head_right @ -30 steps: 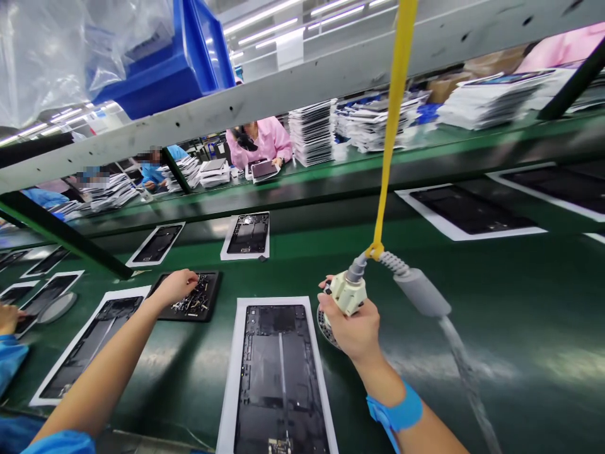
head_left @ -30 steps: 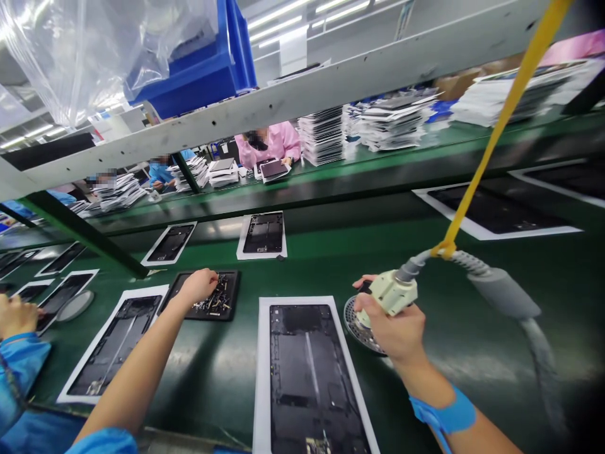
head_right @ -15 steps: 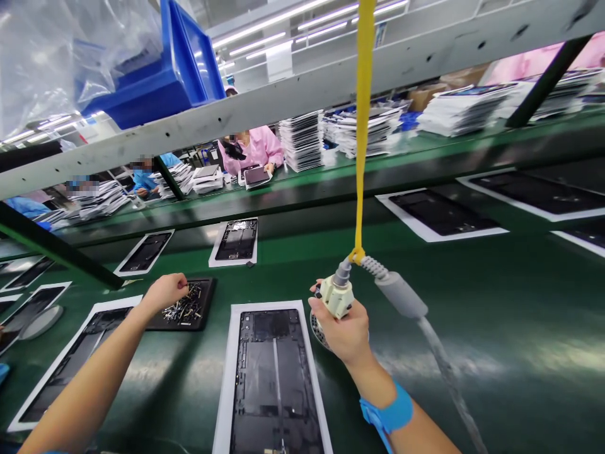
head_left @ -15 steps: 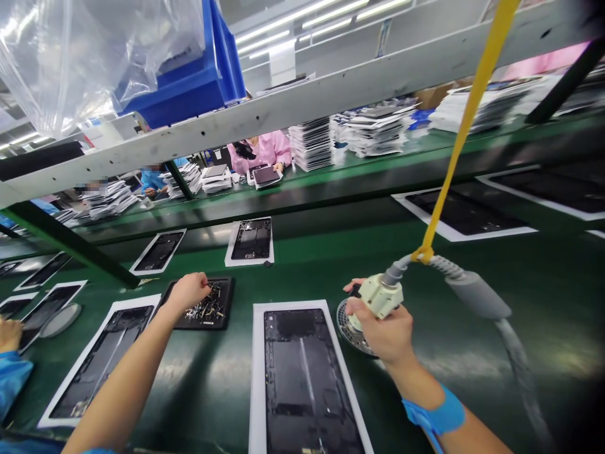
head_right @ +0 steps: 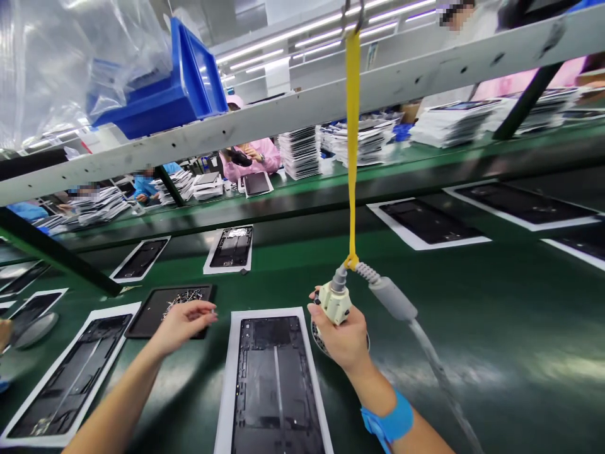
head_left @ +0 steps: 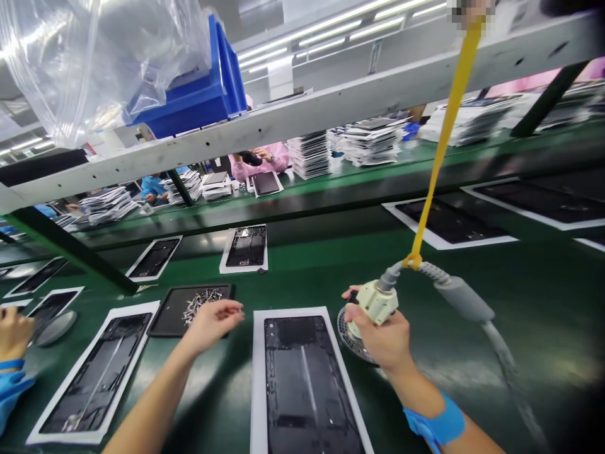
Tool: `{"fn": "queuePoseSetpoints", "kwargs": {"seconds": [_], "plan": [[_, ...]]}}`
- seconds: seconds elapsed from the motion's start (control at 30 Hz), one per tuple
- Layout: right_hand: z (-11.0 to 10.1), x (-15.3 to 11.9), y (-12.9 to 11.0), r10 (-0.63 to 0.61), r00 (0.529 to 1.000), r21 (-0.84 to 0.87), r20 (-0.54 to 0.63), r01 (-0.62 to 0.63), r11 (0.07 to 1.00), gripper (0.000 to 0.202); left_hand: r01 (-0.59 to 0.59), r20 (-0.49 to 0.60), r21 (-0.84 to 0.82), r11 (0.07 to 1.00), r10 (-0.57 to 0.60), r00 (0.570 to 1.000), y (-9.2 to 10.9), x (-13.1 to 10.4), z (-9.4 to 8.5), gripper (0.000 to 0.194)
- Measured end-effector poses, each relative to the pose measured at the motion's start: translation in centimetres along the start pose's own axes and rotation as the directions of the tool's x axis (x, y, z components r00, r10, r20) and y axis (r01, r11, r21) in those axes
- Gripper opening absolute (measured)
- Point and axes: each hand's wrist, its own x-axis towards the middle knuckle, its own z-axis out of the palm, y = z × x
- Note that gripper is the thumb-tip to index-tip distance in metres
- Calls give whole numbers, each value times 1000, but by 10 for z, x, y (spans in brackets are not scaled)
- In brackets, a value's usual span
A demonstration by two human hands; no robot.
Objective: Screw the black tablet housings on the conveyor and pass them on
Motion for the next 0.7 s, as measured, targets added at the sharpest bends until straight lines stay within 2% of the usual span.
{"fn": "queuePoseSetpoints", "kwargs": {"seconds": [0.1, 0.2, 0.3, 0.4, 0.47, 0.57, 0.7], "plan": [[1, 0, -2, 22, 1000, 32, 1, -22, 999, 24, 63, 126, -212, 975, -37, 991, -13, 1, 37, 41], [1, 0, -2, 22, 1000, 41, 1, -22, 999, 24, 122, 176, -319, 940, -68, 982, -26, 2, 61, 43], [1, 0, -1, 11, 1000, 39, 1, -11, 999, 23, 161, 189, -353, 922, -98, 977, -33, 0, 71, 47], [1, 0, 0, -9, 1000, 17, 12, 9, 1000, 23, 156, 193, -346, 925, -92, 977, -34, 0, 71, 53], [1, 0, 0, -24, 1000, 17, 15, 24, 1000, 23, 88, 182, -269, 959, -40, 982, -34, 1, 66, 50], [0, 0, -1, -53, 999, 7, 10, 52, 999, 21, -93, 126, -39, 995, 97, 987, -36, 5, 58, 44], [-1, 0, -2, -49, 999, -18, 15, 49, 999, 18, -278, 0, 268, 923, 288, 958, -44, 14, 50, 31]]}}
